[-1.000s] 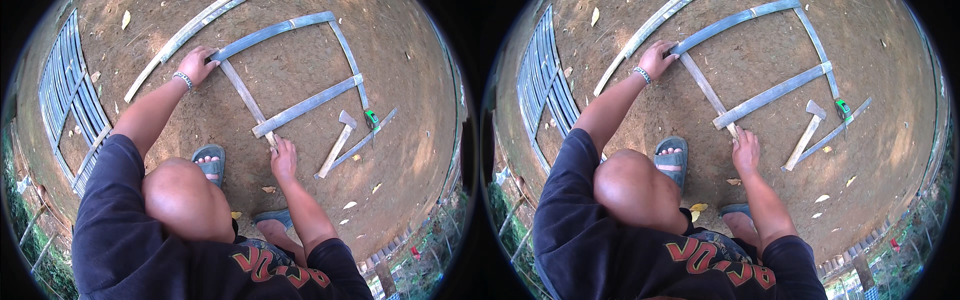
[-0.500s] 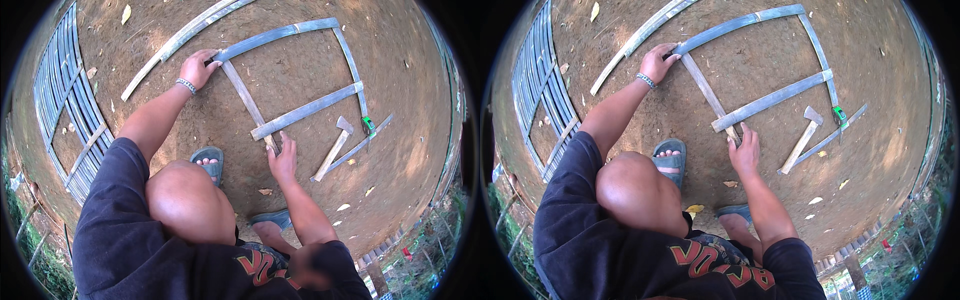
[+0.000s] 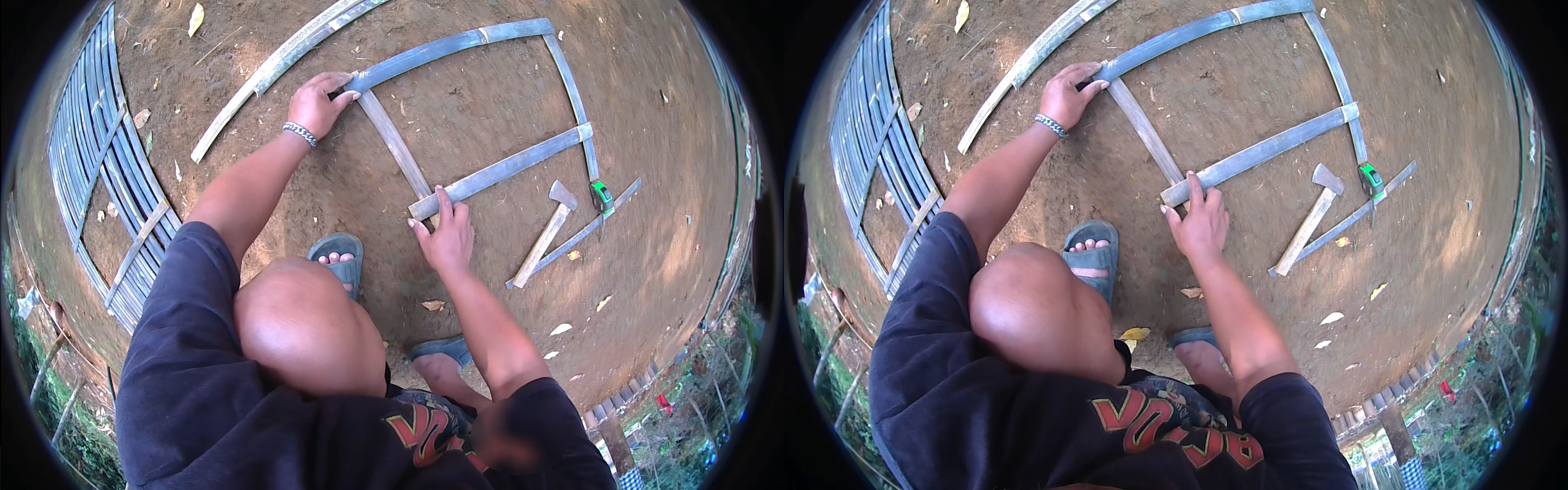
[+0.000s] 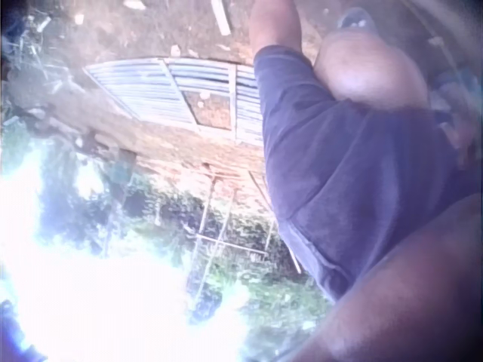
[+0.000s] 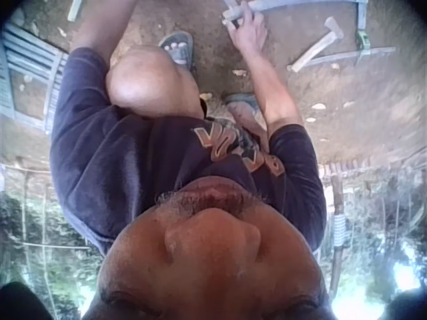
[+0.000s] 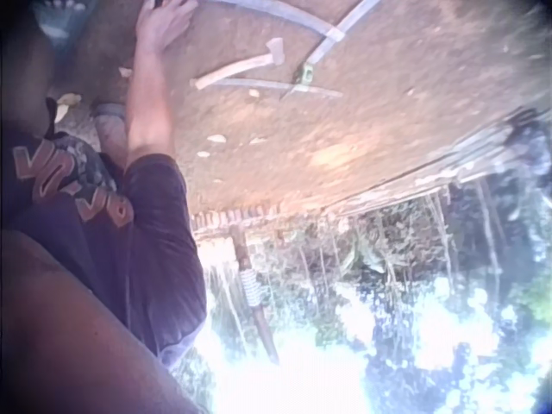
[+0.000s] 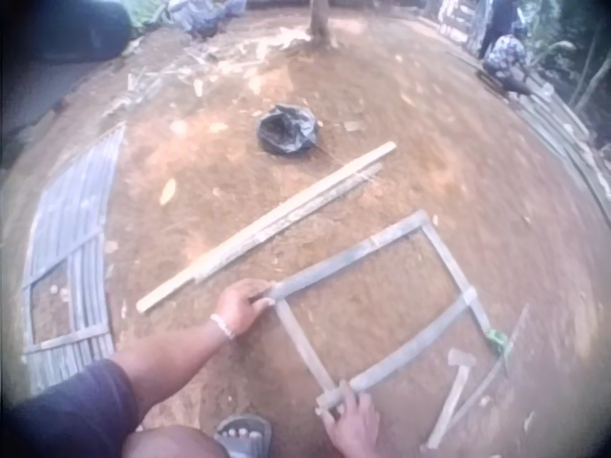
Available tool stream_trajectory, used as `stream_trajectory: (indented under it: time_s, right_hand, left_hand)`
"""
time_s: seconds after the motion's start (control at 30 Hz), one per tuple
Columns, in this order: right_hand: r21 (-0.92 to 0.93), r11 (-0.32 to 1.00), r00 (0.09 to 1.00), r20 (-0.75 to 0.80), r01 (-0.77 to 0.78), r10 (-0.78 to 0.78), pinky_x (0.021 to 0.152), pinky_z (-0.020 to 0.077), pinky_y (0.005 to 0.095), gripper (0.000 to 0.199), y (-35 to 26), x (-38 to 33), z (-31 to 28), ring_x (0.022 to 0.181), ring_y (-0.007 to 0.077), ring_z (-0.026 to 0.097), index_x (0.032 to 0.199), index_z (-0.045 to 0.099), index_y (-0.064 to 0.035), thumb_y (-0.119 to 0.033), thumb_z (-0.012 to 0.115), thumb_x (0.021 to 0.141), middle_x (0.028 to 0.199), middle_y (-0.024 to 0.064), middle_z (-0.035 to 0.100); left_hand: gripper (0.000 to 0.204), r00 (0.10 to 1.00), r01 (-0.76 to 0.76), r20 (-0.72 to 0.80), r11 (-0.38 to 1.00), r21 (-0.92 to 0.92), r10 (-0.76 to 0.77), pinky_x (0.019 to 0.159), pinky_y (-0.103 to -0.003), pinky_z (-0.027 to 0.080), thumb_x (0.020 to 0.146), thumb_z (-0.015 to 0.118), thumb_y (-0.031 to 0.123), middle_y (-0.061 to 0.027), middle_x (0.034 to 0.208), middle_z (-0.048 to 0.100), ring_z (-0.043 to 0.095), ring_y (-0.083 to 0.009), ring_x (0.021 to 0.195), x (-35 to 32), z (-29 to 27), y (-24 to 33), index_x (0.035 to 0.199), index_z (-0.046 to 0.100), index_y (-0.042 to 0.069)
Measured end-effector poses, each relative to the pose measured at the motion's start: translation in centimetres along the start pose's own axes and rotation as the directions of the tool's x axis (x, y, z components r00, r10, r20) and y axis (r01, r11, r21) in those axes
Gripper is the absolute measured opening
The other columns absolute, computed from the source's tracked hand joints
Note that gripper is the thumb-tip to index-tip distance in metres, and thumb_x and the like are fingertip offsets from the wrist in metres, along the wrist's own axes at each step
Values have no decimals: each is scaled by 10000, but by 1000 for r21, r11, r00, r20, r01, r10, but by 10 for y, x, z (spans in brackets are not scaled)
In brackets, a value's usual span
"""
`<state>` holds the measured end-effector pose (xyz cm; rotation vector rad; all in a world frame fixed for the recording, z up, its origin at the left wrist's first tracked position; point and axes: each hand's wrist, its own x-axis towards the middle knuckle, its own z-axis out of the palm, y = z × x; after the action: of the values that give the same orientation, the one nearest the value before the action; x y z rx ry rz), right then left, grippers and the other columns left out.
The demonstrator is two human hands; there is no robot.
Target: The person sits on the ground and assembles a rectangular frame using thin bamboo strips. They use a hammer to drive nails into the joints to secure the pieces together. The person also uses a tape measure to check the dimensions of the frame and compares it to a larger bamboo structure nearby.
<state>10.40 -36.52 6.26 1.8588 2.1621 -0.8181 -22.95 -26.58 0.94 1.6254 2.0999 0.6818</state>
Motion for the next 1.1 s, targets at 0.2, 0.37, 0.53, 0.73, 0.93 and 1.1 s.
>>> stream_trajectory:
  time_s: [0.2, 0.37, 0.53, 0.73, 0.93, 1.1]
  right_hand:
    - [73, 997, 1000, 14, -13, 12, 948, 499, 483, 881, 1, 3, -6, 1106, 393, 589, 1559, 391, -233, -366, 839, 813, 1241, 187, 505]
    - [93, 996, 1000, -6, -18, 18, 917, 512, 500, 873, 5, 3, -4, 1071, 408, 613, 1560, 380, -245, -353, 832, 822, 1268, 199, 496]
    - [111, 993, 1000, 7, -30, 30, 939, 514, 499, 868, 8, 5, -2, 1088, 415, 614, 1563, 375, -247, -337, 830, 830, 1300, 198, 482]
    - [126, 989, 996, 38, -82, 78, 984, 512, 478, 889, 5, 7, -5, 1137, 402, 610, 1584, 356, -251, -319, 829, 833, 1341, 187, 473]
    - [201, 970, 988, 95, -136, 119, 992, 512, 474, 888, 5, 10, -9, 1156, 395, 604, 1592, 344, -253, -292, 823, 845, 1344, 176, 480]
    - [181, 976, 989, 96, -124, 108, 952, 519, 464, 897, 5, 12, -14, 1078, 365, 605, 1592, 344, -259, -279, 832, 839, 1291, 156, 500]
  left_hand:
    - [425, 1000, -19, -23, 1000, 1, 19, 998, -361, 539, 857, 798, 401, -53, 1219, 727, 681, -250, 1129, 1, 3, 2, 1185, 763, 133]
    - [420, 999, -14, -44, 998, -57, 11, 999, -359, 538, 837, 817, 369, -53, 1212, 729, 682, -253, 1128, 2, 6, 2, 1163, 763, 110]
    - [410, 998, -42, -51, 999, -34, 40, 993, -359, 539, 839, 813, 375, -50, 1210, 730, 683, -253, 1123, 3, 6, 2, 1152, 766, 114]
    - [406, 998, -22, -57, 999, -30, 20, 969, -358, 549, 833, 813, 399, -31, 1190, 734, 689, -242, 1101, 4, 7, 2, 1134, 774, 129]
    - [394, 994, -55, -93, 998, 16, 56, 949, -367, 558, 829, 813, 408, -21, 1170, 738, 692, -242, 1086, 4, 11, -1, 1112, 784, 136]
    - [407, 996, -60, -67, 997, 39, 62, 964, -362, 551, 844, 810, 382, -63, 1208, 734, 694, -253, 1106, 4, 7, 6, 1132, 775, 97]
